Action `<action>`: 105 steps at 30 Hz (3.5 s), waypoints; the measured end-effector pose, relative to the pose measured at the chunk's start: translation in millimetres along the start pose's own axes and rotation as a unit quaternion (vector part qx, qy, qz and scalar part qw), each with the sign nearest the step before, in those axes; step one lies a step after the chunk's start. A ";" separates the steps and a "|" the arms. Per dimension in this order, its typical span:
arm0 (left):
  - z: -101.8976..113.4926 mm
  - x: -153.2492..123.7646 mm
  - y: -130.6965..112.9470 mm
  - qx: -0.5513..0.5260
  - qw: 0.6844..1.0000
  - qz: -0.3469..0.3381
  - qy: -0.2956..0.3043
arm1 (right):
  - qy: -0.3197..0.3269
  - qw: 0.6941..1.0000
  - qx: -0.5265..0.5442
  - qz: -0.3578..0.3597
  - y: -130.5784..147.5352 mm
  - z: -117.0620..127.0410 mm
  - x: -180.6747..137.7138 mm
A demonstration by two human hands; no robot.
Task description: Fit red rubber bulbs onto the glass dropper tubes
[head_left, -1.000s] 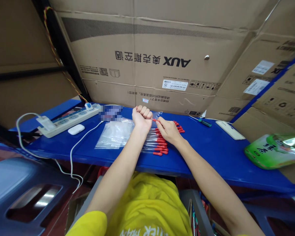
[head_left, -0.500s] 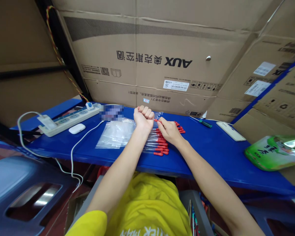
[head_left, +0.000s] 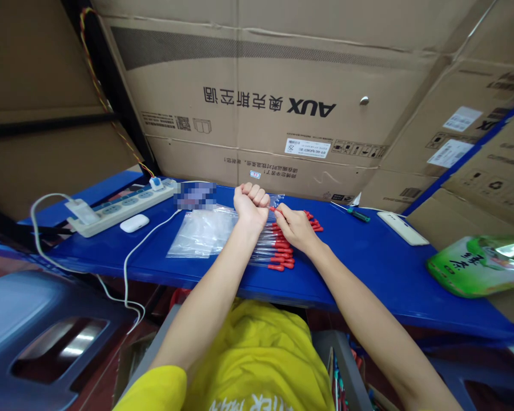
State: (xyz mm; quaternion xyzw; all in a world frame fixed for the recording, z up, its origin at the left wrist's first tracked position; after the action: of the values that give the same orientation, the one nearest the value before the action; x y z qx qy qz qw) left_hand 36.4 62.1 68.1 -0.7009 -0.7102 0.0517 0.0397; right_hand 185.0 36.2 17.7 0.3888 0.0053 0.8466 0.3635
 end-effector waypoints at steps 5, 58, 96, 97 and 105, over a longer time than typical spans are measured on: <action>-0.4 -0.3 0.4 0.006 1.000 0.002 0.002 | 0.006 1.000 -0.016 -0.004 1.1 0.6 0.6; -4.2 -7.1 -2.6 0.037 0.997 -0.013 0.060 | 0.026 0.953 0.283 -0.100 9.1 3.7 4.5; -1.3 -5.9 2.3 0.023 0.997 0.001 0.072 | 0.026 0.948 0.303 -0.091 4.8 0.1 3.2; -1.1 -5.6 2.6 0.024 0.997 0.000 0.073 | 0.028 0.948 0.303 -0.093 4.4 -0.3 3.1; 1.7 -2.9 2.6 0.025 0.997 -0.004 0.072 | 0.024 0.963 0.256 -0.082 3.7 0.9 3.7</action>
State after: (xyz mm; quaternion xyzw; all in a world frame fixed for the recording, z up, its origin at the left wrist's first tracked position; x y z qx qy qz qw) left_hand 38.8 59.1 66.2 -0.6988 -0.7068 0.0188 0.1085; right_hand 181.7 35.5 21.7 0.4466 0.2624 0.7932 0.3203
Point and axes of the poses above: each hand's wrist, its own x-axis towards the middle knuckle, its own z-axis out of the back of the hand, y = z × x, the point moved 1 cm from there along x, towards the middle knuckle, and after that the axes turned 4 degrees about -x, right-handed, at the moved point
